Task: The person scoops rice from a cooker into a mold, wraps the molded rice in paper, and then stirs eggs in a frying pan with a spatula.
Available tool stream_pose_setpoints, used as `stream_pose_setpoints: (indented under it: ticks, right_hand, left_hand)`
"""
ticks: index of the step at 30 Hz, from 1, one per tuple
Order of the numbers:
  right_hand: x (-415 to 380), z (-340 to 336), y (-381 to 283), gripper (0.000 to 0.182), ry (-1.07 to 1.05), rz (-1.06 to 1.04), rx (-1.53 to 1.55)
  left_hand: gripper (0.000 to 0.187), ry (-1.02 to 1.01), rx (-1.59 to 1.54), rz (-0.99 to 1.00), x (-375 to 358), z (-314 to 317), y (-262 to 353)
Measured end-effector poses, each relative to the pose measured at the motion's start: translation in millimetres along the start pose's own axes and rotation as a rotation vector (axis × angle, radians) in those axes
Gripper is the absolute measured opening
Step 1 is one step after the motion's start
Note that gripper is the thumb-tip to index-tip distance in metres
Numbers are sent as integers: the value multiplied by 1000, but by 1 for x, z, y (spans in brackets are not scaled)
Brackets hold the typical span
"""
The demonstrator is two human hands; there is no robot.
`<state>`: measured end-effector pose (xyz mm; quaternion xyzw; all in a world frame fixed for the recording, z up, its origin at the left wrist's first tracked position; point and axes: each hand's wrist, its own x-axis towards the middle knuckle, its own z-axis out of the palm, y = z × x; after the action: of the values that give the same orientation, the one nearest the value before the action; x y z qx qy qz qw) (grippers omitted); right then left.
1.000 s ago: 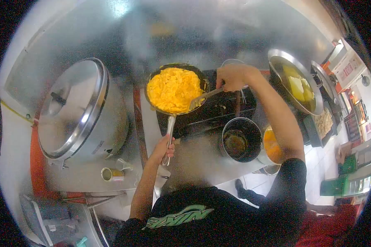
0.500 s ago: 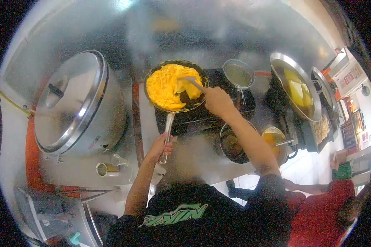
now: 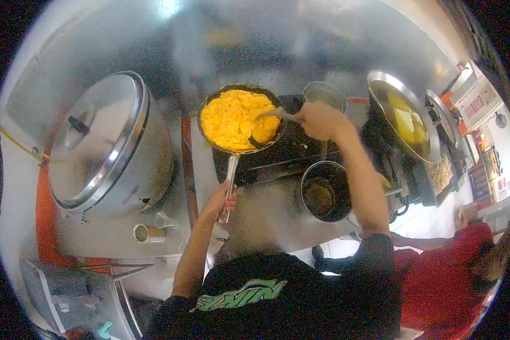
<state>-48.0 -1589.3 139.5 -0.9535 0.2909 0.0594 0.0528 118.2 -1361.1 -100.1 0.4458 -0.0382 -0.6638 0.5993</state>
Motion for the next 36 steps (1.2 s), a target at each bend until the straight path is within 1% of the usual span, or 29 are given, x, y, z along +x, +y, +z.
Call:
stream_pose_setpoints:
  ticks: [1, 4, 7, 10, 13, 16, 19, 20, 23, 24, 25, 27, 29, 30, 32, 33, 34, 35, 36]
  right_hand:
    - [-11, -7, -4, 30, -23, 1, -9]
    - [-16, -1, -3, 30, -234, -54, -40]
    - [11, 84, 8, 29, -76, 100, -15]
    - [15, 89, -4, 30, 132, 124, 172]
    - [25, 92, -11, 31, 207, 163, 148]
    - [36, 91, -13, 32, 282, 69, 135]
    - [54, 106, -10, 32, 162, 75, 132]
    - [78, 146, 12, 31, 177, 102, 163]
    - [80, 134, 10, 32, 50, 27, 117]
    - [68, 111, 10, 33, 144, -76, 96]
    - [56, 79, 4, 34, 62, 47, 176]
    - [35, 48, 7, 32, 27, 33, 123]
    - [10, 31, 9, 28, 122, -112, 59]
    - [-8, 5, -9, 24, -4, -35, 77]
    - [-13, 9, -3, 24, -12, -126, -10]
    - [1, 19, 2, 23, -116, -114, -48]
    - [25, 51, 20, 24, 6, -211, 81]
    - [7, 36, 1, 24, -181, -142, 260]
    - [0, 45, -9, 24, -166, -119, 227]
  left_hand:
    - [33, 4, -6, -1, 0, 0, 0]
    - [34, 9, 28, -2, -2, 3, 2]
    - [34, 9, 44, -1, 2, 0, 0]
    - [34, 5, 30, -7, 3, -2, 0]
    - [34, 10, 23, -39, 4, -2, 0]
    - [34, -2, 50, 4, 3, -2, -2]
    - [34, -28, 14, 2, 3, -3, -2]
    - [34, -17, 35, 4, 3, -3, -4]
    - [34, -8, 71, 9, 9, -6, -2]
    - [34, -17, 56, 11, 10, -7, -4]
    - [34, -26, 50, 9, 9, -9, -4]
    - [36, -10, 54, 30, 6, -10, -4]
    - [39, -5, 78, 51, 4, -7, -4]
    - [40, -5, 92, 63, 1, -7, -4]
    - [39, 32, 139, 53, 2, -7, -2]
    - [37, -3, 84, 34, 5, -12, -1]
    - [36, -29, 19, 16, 10, -14, -1]
    - [35, -79, -22, -27, 15, -16, -5]
    - [34, -112, -76, -59, 17, -21, -6]
